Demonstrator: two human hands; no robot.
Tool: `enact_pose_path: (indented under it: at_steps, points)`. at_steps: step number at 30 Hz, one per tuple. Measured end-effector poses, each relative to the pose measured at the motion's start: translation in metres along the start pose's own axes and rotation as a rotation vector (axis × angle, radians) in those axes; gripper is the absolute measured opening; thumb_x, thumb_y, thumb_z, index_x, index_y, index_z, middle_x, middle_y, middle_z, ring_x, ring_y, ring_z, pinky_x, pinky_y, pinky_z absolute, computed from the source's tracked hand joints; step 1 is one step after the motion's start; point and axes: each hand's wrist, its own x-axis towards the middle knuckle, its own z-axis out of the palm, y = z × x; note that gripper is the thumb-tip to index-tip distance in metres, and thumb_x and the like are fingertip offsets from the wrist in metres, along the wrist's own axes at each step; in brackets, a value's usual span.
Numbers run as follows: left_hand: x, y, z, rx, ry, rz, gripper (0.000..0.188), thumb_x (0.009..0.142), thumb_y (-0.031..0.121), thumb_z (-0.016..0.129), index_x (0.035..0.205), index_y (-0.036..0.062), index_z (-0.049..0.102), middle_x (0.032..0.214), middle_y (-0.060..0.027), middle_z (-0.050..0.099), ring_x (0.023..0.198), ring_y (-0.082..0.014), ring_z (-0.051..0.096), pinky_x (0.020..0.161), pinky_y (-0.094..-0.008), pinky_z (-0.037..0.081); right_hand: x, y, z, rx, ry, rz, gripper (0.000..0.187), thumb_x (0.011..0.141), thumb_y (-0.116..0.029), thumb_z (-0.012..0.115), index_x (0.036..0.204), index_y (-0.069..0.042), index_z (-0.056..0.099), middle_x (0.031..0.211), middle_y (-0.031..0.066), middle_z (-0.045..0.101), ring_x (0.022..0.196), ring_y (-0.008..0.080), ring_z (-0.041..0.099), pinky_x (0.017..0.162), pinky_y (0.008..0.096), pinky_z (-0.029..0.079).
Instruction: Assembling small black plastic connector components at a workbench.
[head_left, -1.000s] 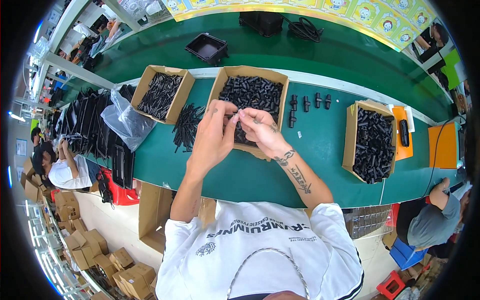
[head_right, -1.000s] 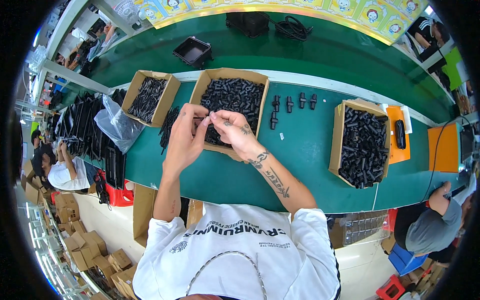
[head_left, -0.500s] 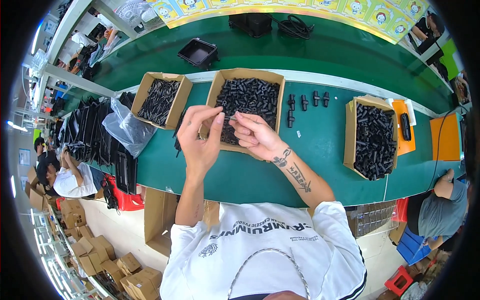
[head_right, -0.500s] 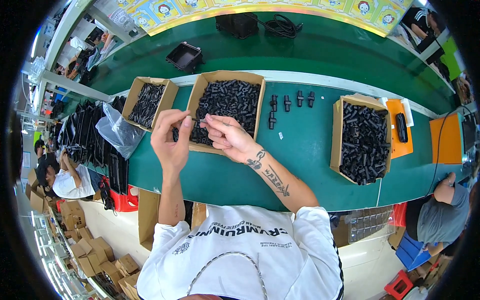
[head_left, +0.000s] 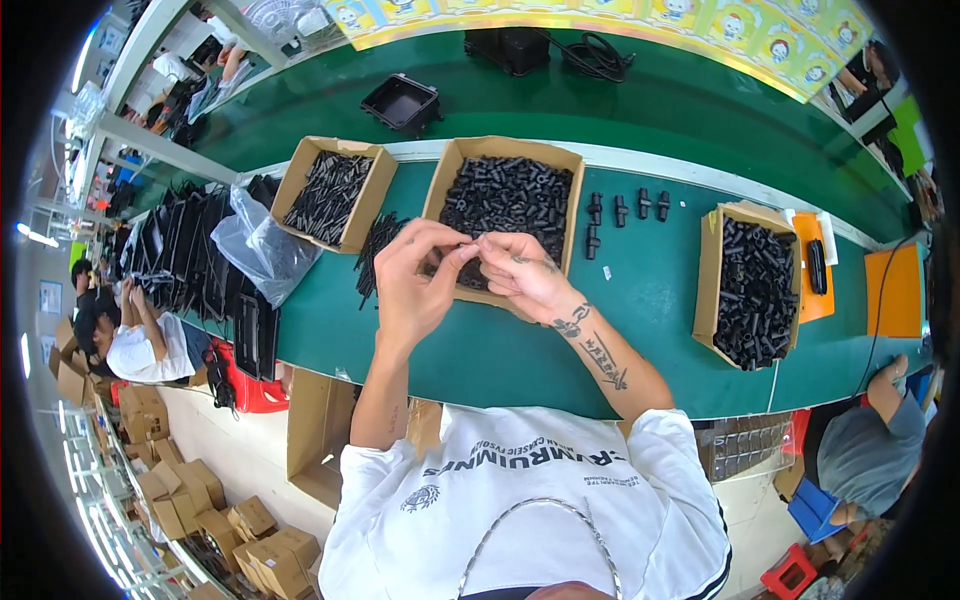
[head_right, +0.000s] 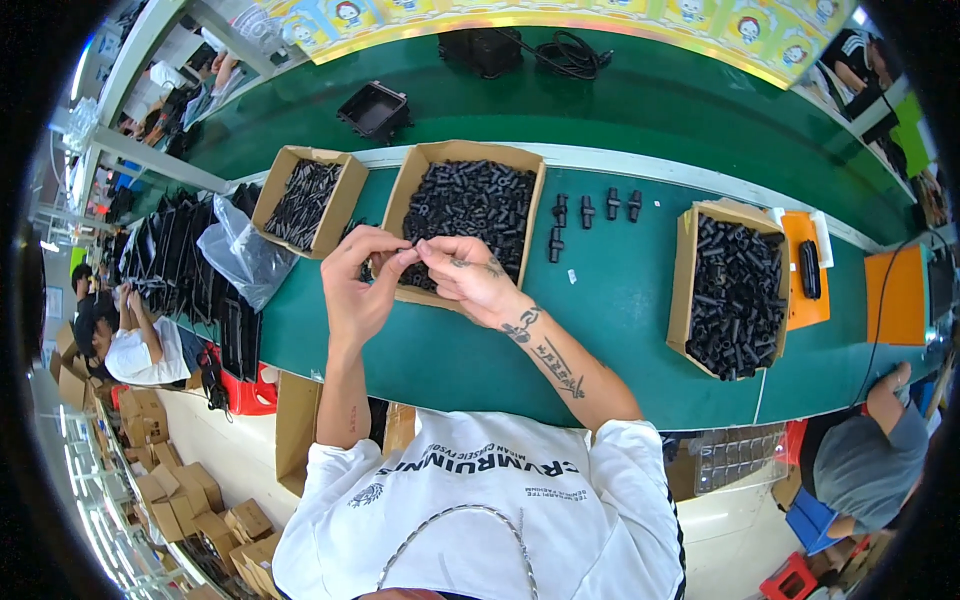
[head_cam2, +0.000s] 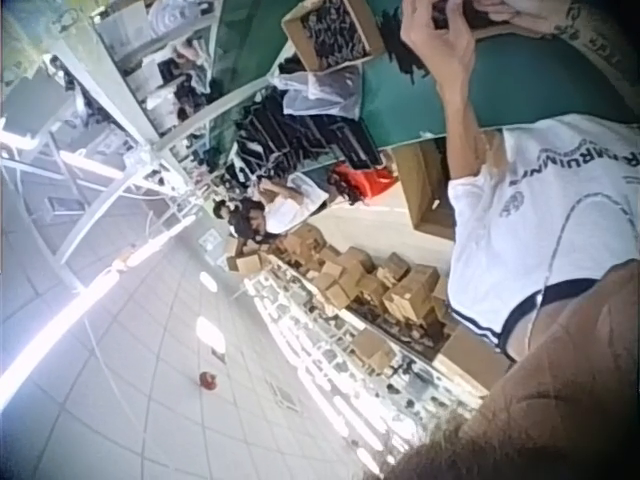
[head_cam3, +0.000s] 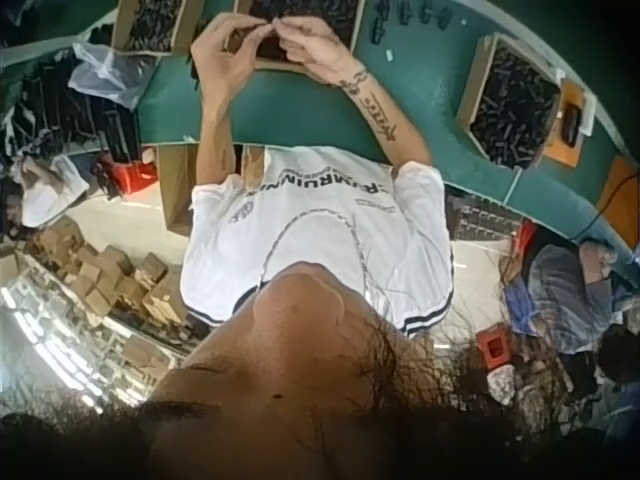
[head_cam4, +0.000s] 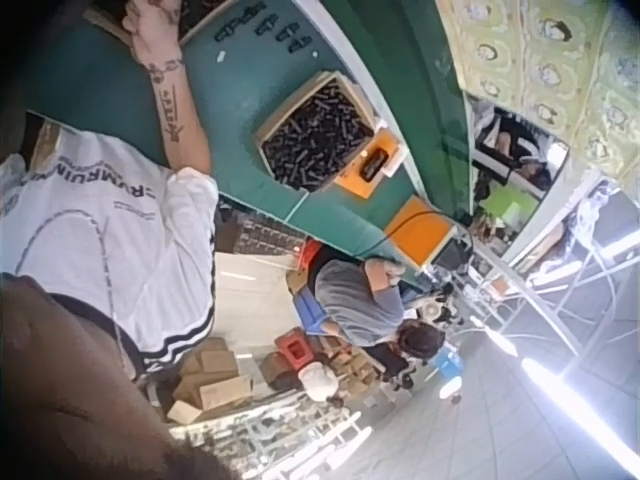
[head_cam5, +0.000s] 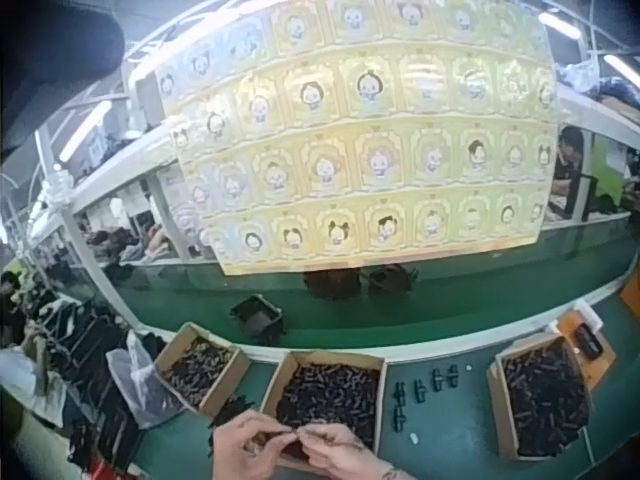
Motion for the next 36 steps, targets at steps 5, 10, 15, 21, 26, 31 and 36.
enact_pose_path:
  at_steps: [5, 10, 15, 21, 26, 31, 36]
  points:
    - [0.001, -0.016, -0.006, -0.496, 0.019, -0.213, 0.009, 0.090, 0.005, 0.068, 0.095, -0.0018, 0.065, 0.093, -0.0092, 0.069, 0.082, -0.0117, 0.062, 0.072, -0.0235, 0.048, 0.004, 0.001, 0.002, -0.310, 0.106, -0.068, 0.024, 0.100, -0.023, 0.057, 0.102, -0.002, 0.067, 0.067, -0.0089, 0.049, 0.051, -0.0017, 0.029, 0.045, 0.0198, 0.019]
    - [-0.003, -0.046, -0.010, -0.590, 0.095, -0.422, 0.009, 0.095, 0.009, 0.063, 0.097, 0.0000, 0.062, 0.097, -0.0132, 0.071, 0.085, -0.0146, 0.066, 0.076, -0.0269, 0.052, 0.004, -0.001, 0.016, -0.453, 0.239, -0.068, 0.026, 0.099, -0.025, 0.059, 0.097, -0.001, 0.067, 0.059, -0.0118, 0.037, 0.049, -0.0015, 0.026, 0.045, 0.0207, 0.016]
    - [0.037, -0.133, -0.073, -0.820, 0.394, -0.510, 0.011, 0.093, 0.013, 0.068, 0.098, 0.0034, 0.065, 0.095, -0.0051, 0.068, 0.085, -0.0131, 0.064, 0.078, -0.0250, 0.051, -0.001, -0.012, 0.009, -0.379, 0.310, -0.019, 0.025, 0.099, -0.024, 0.059, 0.091, -0.002, 0.065, 0.058, -0.0119, 0.033, 0.048, -0.0013, 0.024, 0.044, 0.0205, 0.016]
    - [0.088, -0.237, -0.135, -0.722, 0.659, -0.693, 0.019, 0.090, 0.004, 0.066, 0.107, -0.0040, 0.062, 0.097, -0.0111, 0.068, 0.089, -0.0202, 0.068, 0.079, -0.0262, 0.057, -0.005, -0.018, 0.008, -0.414, 0.281, -0.008, 0.023, 0.098, -0.023, 0.059, 0.090, -0.002, 0.065, 0.059, -0.0121, 0.033, 0.048, -0.0015, 0.025, 0.044, 0.0203, 0.016]
    - [0.118, -0.296, -0.151, -0.558, 0.818, -0.704, 0.018, 0.087, 0.000, 0.066, 0.102, -0.0107, 0.064, 0.091, -0.0185, 0.069, 0.077, -0.0253, 0.071, 0.066, -0.0299, 0.062, -0.008, -0.020, 0.007, -0.485, 0.251, 0.020, 0.022, 0.097, -0.025, 0.061, 0.089, -0.006, 0.070, 0.062, -0.0083, 0.047, 0.056, 0.0016, 0.036, 0.051, 0.0209, 0.028]
    - [0.112, -0.311, -0.160, 0.376, 0.477, -0.569, 0.014, 0.082, 0.007, 0.073, 0.088, -0.0058, 0.073, 0.084, -0.0141, 0.073, 0.071, -0.0231, 0.072, 0.069, -0.0334, 0.059, -0.008, -0.020, -0.001, -0.535, 0.264, -0.010, 0.024, 0.097, -0.024, 0.061, 0.090, -0.003, 0.070, 0.091, 0.0008, 0.069, 0.078, 0.0058, 0.051, 0.070, 0.0231, 0.041]
    - [0.122, -0.269, -0.137, 1.015, 0.227, -0.091, 0.021, 0.083, 0.020, 0.072, 0.090, 0.0002, 0.072, 0.087, -0.0178, 0.067, 0.083, -0.0377, 0.065, 0.077, -0.0434, 0.053, -0.014, -0.033, 0.003, -0.433, 0.340, 0.007, 0.023, 0.099, -0.023, 0.056, 0.094, -0.002, 0.065, 0.059, -0.0106, 0.034, 0.049, 0.0001, 0.026, 0.045, 0.0210, 0.018]
